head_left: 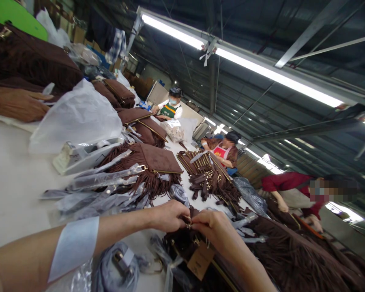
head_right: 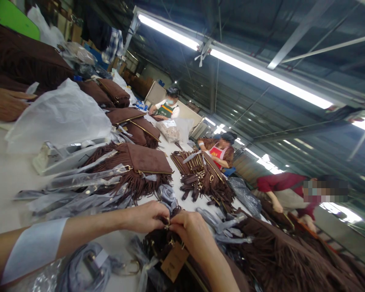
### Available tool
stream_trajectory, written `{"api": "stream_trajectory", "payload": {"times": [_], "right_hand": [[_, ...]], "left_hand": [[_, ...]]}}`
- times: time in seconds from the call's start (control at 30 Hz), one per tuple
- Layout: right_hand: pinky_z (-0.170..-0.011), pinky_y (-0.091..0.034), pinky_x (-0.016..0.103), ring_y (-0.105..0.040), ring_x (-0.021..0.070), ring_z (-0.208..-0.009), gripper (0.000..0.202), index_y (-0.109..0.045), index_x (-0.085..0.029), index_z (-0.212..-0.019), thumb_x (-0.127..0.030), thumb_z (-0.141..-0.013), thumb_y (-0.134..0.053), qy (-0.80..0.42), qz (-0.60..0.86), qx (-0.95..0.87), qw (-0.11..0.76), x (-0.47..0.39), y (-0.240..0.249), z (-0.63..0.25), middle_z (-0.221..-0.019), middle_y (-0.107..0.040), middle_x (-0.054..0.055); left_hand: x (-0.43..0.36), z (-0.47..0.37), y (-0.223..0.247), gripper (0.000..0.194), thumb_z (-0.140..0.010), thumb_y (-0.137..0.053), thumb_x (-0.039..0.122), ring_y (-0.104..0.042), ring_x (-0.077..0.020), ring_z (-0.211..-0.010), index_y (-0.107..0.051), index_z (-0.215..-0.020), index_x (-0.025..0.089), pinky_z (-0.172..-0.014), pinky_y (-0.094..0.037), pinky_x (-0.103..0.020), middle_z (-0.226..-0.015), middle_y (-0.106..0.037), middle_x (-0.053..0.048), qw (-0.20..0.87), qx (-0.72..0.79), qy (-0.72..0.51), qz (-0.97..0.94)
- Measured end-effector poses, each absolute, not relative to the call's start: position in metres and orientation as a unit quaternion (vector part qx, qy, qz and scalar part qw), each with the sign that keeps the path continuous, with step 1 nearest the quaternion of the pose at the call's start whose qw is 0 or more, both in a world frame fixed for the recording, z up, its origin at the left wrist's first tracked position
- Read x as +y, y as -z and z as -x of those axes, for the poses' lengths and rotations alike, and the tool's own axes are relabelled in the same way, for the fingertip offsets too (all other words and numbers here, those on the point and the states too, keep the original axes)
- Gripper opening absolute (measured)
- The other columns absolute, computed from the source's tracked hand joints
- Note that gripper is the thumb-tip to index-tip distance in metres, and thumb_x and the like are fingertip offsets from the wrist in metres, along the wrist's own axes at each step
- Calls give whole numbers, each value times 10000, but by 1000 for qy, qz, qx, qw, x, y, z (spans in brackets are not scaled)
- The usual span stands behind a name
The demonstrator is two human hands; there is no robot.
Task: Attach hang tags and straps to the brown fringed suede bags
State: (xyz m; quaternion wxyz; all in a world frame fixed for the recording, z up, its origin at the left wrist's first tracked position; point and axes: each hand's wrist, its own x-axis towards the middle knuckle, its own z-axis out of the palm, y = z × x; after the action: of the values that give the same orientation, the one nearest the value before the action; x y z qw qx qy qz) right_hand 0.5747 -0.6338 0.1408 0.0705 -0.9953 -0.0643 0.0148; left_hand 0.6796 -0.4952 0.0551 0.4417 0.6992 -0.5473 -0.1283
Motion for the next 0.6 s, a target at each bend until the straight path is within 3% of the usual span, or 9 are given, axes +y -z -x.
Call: {"api": "stream_trajectory", "payload": {"times": [0.27, 0.4, 0.6], "right_hand": [[-530, -324, 221, -517, 135, -564, 70, -647, -189, -684, -181, -729, -594, -25, 982, -6, 187, -640, -143, -577, -565, -577, -50], [-516, -319, 219, -490, 123, -523, 60, -631, -179, -655, -189, -707, -602, -72, 967, 17, 245, -644, -139, -584, -523, -527, -58], [-549, -312, 229, -472, 132, -591, 89, -628, -176, -641, -228, -713, -638, -67, 974, 33, 216, -644, -130, -587, -578, -539, -41]], "left_hand": [[-496, -680, -53, 234, -684, -570, 55, -578, -121, -722, -704, -841, 166, -626, -414, -168, -746, -667, 34, 490, -544, 160, -663], [-497, -680, -53, 206, -667, -542, 72, -501, -105, -617, -693, -779, 157, -566, -370, -173, -619, -589, 52, 506, -529, 183, -656], [-498, -684, -49, 152, -622, -512, 148, -389, -93, -533, -636, -709, 150, -481, -294, -192, -550, -451, 65, 541, -492, 277, -623]]}}
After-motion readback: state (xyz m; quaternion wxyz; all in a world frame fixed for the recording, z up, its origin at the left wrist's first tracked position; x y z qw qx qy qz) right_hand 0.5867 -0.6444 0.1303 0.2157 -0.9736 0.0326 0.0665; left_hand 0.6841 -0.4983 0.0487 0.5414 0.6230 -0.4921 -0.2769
